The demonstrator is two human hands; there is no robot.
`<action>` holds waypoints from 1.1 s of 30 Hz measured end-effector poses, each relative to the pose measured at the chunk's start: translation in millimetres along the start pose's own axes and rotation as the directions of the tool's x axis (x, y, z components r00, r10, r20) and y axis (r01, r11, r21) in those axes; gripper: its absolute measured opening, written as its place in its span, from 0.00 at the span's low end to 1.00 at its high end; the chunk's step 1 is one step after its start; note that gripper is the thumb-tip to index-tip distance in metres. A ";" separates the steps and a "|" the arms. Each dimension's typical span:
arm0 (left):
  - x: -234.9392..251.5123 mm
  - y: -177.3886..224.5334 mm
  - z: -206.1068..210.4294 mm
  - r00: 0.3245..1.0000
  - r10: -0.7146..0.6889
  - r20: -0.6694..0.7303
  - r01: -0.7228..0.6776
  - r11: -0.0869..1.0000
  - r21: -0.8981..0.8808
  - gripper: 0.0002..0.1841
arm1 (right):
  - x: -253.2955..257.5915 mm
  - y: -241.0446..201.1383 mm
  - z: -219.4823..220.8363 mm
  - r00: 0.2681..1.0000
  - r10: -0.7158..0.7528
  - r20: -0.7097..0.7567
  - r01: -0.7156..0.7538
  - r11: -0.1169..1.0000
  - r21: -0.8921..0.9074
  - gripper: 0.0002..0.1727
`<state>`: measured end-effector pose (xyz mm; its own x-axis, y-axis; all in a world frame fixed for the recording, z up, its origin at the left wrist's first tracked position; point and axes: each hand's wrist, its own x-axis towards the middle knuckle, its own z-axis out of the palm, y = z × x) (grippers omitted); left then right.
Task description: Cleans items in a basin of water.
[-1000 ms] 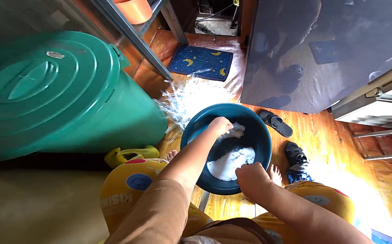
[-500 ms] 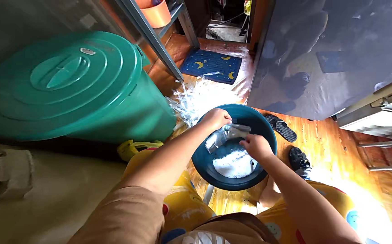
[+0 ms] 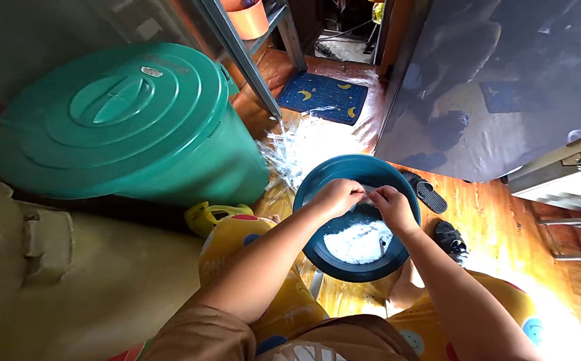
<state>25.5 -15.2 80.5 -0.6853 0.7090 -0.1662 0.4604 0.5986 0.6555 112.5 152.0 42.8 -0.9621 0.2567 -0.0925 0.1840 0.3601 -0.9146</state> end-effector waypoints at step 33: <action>19.9 -8.7 22.1 0.990 0.016 0.140 0.037 0.930 -0.364 0.12 | -2.3 3.9 -4.1 0.981 0.192 -0.022 -0.180 0.949 0.260 0.12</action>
<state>20.3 1.9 55.2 -0.5923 0.7635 -0.2575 0.1974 0.4474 0.8723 116.3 156.5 41.1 -0.9041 0.3410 -0.2575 0.2951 0.0626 -0.9534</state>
